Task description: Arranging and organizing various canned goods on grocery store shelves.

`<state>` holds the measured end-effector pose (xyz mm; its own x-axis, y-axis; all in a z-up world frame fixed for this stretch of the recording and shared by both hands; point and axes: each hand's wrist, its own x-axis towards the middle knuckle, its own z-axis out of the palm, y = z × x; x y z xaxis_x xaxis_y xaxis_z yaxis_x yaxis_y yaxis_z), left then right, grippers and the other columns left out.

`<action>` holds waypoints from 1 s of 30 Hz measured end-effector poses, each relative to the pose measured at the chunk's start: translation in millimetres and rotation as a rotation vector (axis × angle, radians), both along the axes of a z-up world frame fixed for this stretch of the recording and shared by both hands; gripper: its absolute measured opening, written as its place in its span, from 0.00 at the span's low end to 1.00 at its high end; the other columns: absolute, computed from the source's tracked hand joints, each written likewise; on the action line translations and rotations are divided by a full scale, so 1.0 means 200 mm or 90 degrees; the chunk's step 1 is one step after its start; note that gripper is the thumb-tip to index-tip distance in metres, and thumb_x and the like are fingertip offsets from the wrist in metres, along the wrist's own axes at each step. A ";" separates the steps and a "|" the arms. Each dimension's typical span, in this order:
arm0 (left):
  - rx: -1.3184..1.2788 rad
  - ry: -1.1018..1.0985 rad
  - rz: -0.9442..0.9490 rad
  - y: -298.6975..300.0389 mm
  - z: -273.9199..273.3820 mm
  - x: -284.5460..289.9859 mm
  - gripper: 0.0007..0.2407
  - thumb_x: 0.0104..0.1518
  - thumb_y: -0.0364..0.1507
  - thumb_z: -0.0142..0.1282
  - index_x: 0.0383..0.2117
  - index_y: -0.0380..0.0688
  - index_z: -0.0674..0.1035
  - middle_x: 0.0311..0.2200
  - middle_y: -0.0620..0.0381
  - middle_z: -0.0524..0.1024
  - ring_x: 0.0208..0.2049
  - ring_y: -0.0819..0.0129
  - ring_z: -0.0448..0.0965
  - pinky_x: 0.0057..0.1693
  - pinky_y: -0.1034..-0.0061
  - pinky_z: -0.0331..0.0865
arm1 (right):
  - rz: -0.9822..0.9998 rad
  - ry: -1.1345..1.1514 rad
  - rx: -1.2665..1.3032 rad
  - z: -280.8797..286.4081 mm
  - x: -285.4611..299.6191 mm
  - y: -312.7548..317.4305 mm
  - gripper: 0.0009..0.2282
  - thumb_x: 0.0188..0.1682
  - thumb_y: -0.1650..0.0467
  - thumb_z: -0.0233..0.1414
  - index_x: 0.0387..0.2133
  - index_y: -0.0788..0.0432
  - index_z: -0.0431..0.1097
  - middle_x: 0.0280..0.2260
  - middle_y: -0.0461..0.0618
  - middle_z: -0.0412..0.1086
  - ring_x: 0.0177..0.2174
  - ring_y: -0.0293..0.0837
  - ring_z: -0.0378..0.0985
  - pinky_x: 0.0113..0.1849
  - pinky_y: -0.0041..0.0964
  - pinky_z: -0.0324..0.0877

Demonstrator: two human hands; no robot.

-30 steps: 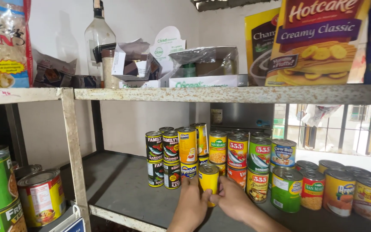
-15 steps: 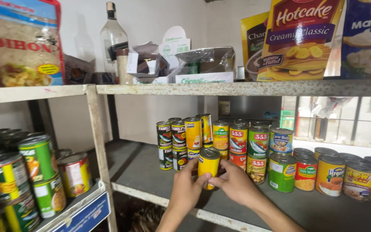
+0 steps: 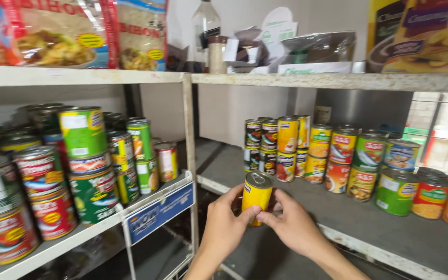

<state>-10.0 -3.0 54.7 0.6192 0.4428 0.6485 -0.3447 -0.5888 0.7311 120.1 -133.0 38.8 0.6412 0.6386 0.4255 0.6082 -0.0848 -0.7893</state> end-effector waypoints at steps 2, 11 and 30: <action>0.014 -0.002 0.046 0.03 -0.06 -0.10 0.22 0.46 0.25 0.69 0.50 0.37 0.79 0.39 0.46 0.85 0.41 0.61 0.88 0.47 0.72 0.78 | 0.025 -0.012 0.006 -0.06 -0.08 0.07 0.19 0.44 0.71 0.61 0.50 0.58 0.69 0.34 0.49 0.78 0.32 0.39 0.84 0.34 0.34 0.78; -0.038 0.006 0.170 0.20 -0.40 -0.51 0.23 0.43 0.24 0.70 0.49 0.38 0.79 0.42 0.46 0.84 0.45 0.59 0.86 0.52 0.70 0.76 | 0.124 0.000 -0.007 -0.33 -0.47 0.33 0.23 0.40 0.72 0.64 0.52 0.57 0.70 0.34 0.48 0.79 0.29 0.38 0.81 0.30 0.33 0.76; -0.186 0.019 0.415 0.72 -1.31 -1.07 0.29 0.44 0.23 0.73 0.57 0.50 0.78 0.42 0.55 0.76 0.40 0.68 0.85 0.44 0.76 0.81 | 0.324 0.180 -0.041 -0.99 -1.04 1.02 0.21 0.41 0.78 0.61 0.51 0.62 0.67 0.43 0.52 0.76 0.41 0.41 0.81 0.42 0.36 0.79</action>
